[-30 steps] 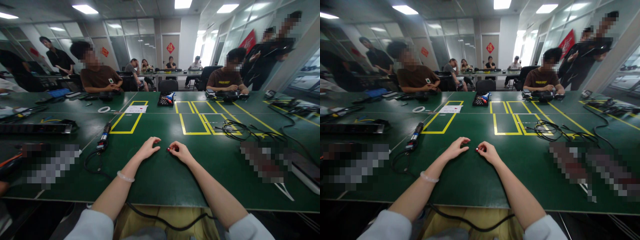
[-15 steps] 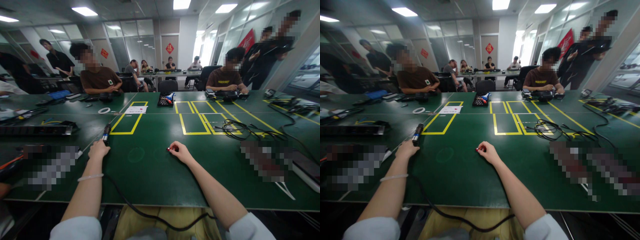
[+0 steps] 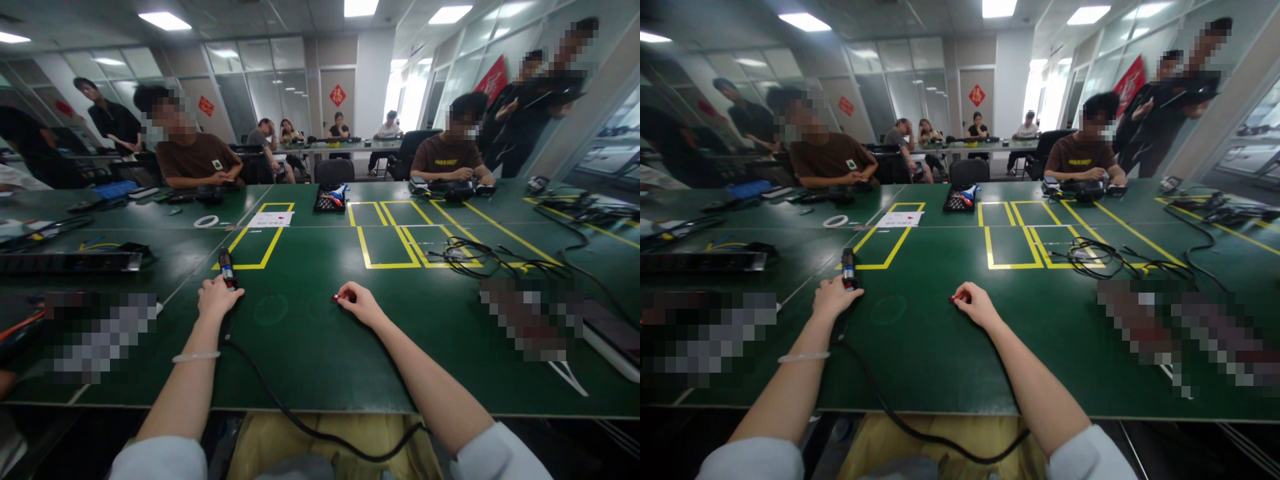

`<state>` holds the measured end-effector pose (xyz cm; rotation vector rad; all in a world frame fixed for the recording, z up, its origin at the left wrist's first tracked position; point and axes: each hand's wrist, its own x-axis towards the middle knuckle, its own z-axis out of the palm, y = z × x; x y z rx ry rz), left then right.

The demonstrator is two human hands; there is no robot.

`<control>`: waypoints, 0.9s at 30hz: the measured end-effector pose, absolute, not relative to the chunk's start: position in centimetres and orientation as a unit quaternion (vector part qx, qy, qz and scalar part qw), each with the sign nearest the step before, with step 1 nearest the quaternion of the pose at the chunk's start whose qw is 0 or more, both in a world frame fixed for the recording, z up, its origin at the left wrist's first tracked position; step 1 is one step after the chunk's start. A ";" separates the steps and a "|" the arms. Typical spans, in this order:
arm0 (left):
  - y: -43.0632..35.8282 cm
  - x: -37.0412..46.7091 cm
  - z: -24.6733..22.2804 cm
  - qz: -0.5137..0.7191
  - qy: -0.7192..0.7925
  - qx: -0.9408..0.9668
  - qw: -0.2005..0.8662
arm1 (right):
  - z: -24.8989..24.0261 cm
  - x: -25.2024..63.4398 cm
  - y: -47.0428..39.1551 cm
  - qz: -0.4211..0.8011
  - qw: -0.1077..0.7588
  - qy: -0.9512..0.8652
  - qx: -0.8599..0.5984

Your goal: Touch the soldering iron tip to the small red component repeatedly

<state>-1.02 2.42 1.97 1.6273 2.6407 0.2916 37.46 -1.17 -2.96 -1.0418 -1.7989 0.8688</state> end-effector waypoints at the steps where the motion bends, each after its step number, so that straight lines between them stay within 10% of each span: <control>1: 2.4 -0.5 1.8 0.095 0.843 0.529 0.011 | -2.9 37.5 -1.2 0.348 0.429 -0.721 -0.419; 27: -1.7 20.1 1.5 0.127 0.634 0.763 0.017 | -2.9 37.1 -1.0 0.264 0.463 -0.724 -0.438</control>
